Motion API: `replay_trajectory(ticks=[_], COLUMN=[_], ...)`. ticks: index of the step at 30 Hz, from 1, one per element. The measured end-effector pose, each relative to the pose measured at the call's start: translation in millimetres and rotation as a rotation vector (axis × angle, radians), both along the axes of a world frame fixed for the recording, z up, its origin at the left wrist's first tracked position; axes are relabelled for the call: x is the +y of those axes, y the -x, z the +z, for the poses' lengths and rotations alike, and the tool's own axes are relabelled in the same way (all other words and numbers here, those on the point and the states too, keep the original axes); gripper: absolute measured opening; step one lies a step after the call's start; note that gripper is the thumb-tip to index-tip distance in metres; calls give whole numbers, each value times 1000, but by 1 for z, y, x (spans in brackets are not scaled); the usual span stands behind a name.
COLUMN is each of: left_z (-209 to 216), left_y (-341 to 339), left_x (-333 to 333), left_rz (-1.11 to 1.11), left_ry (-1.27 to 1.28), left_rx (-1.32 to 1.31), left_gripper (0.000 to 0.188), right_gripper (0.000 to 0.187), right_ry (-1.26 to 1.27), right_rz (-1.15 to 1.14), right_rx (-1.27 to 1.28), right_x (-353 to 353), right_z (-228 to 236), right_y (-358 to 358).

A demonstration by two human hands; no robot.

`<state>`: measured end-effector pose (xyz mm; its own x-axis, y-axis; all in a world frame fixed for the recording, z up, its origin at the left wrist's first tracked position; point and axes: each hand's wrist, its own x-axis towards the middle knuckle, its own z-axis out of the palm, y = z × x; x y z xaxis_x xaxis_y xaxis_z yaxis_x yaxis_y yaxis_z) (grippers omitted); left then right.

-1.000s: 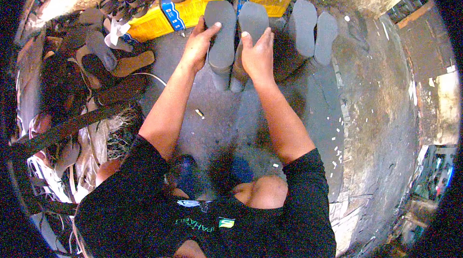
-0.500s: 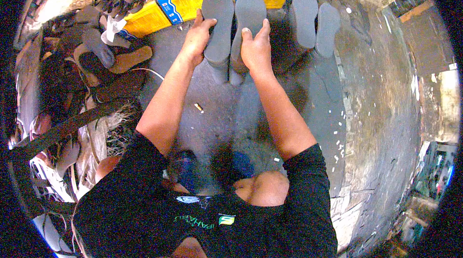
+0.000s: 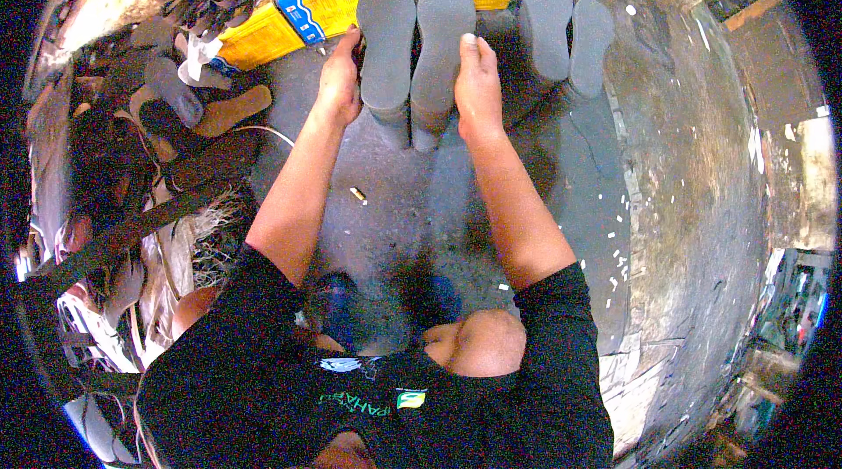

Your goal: The person repeatedly picks up pairs of gray flip-flops from a pile, aligns them, and stacks them into neat columns on the floor. The person handles the sandals by hand, organizing them into multiple stacks.

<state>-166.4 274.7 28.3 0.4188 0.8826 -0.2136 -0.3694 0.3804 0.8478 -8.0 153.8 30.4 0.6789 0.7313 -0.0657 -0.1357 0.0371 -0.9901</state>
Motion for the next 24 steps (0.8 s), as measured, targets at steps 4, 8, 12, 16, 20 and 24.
replay_trajectory(ticks=[4,8,12,16,20,24], left_z=[-36,-89,-144,-143,-134,-143], left_y=[6,13,39,12,9,17], left_x=[-1,-4,5,-15,-21,-15], left_rz=[-100,-116,-183,-144,-208,-318], left_ry=[129,276,121,368,318,72], left_rx=[0,97,326,94,64,173], left_gripper=[60,57,51,69,70,72], right_gripper=[53,53,70,82,91,97], right_ry=[78,175,242,324,354,362], right_rz=[-56,-30,146,140,217,182], right_rx=[208,376,458,481,517,600], right_x=[-9,-8,-6,-12,-15,-6], right_z=[-33,-99,-113,-145,-150,-166], right_y=[-18,-20,8,-7,-4,1])
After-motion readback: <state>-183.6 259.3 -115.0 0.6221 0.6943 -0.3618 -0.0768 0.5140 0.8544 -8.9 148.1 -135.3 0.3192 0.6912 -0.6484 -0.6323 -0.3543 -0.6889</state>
